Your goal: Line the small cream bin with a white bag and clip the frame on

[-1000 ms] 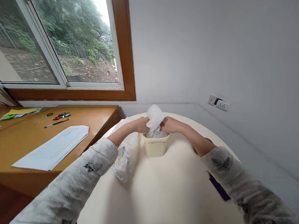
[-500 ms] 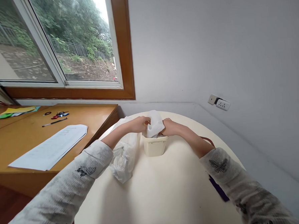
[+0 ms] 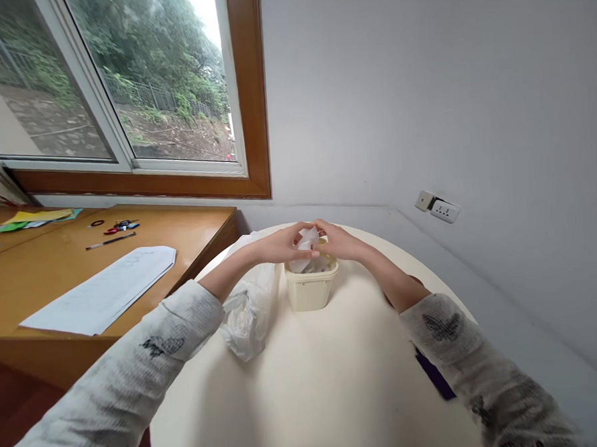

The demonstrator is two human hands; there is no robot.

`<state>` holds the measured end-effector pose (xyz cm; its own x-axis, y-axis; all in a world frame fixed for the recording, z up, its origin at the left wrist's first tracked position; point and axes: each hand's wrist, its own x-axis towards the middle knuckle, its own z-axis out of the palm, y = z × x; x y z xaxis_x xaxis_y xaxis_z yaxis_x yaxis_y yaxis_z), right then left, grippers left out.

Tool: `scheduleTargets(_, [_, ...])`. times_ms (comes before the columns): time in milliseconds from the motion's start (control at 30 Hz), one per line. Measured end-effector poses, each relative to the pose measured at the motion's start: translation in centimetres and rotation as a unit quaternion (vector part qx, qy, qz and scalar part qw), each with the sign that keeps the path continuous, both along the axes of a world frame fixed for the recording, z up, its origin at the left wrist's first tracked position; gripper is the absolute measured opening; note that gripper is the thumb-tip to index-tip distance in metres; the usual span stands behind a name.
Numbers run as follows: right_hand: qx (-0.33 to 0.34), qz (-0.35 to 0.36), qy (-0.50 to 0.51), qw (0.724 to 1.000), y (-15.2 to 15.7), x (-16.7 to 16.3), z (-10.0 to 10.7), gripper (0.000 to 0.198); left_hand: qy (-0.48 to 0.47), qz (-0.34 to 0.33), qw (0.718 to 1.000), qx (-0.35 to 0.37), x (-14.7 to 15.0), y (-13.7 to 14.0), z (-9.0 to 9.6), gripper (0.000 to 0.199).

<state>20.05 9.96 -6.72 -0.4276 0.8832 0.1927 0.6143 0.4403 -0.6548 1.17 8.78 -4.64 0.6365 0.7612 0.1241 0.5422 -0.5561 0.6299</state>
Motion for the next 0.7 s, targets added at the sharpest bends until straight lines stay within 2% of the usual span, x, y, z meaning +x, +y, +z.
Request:
scheduleTargets(33, [0.009, -0.014, 0.004, 1.000, 0.2, -0.2, 0.0, 0.030, -0.004, 0.008, 1.000, 0.024, 0.1, -0.1, -0.2, 0.057])
scheduleTargets(100, [0.024, -0.038, 0.023, 0.999, 0.6, -0.5, -0.1, 0.014, -0.028, 0.053, 0.996, 0.060, 0.3, 0.1, -0.5, 0.040])
scheduleTargets(167, [0.024, -0.052, 0.067, 0.996, 1.2, -0.3, 0.1, 0.014, -0.062, 0.099, 0.991, 0.067, 0.2, 0.4, -0.4, 0.023])
scheduleTargets(300, [0.003, -0.075, 0.200, 0.977, 1.5, 0.6, 1.3, 0.016, -0.136, 0.148, 0.978, 0.049, -0.7, 1.2, 1.0, 0.016])
scheduleTargets(433, [-0.040, -0.095, 0.280, 0.955, 1.0, 0.8, 2.8, 0.019, -0.202, 0.120, 0.972, 0.008, -1.0, 0.6, 1.8, 0.025])
scheduleTargets(533, [-0.071, -0.079, 0.308, 0.945, 0.9, 0.1, 3.5, 0.024, -0.143, 0.076, 0.987, 0.012, -0.1, -0.6, 1.0, 0.055])
scheduleTargets(600, [-0.091, -0.062, 0.326, 0.939, 1.0, -0.3, 3.6, 0.028, -0.092, 0.053, 0.993, 0.059, 0.6, -1.4, -0.1, 0.074])
scheduleTargets(633, [-0.100, -0.051, 0.334, 0.936, 1.0, -0.5, 3.7, 0.031, -0.073, 0.048, 0.992, 0.091, 1.0, -1.7, -0.6, 0.072])
scheduleTargets(700, [-0.118, -0.023, 0.346, 0.931, 1.0, -0.6, 3.6, 0.038, -0.053, 0.062, 0.987, 0.142, 1.4, -1.8, -1.4, 0.050])
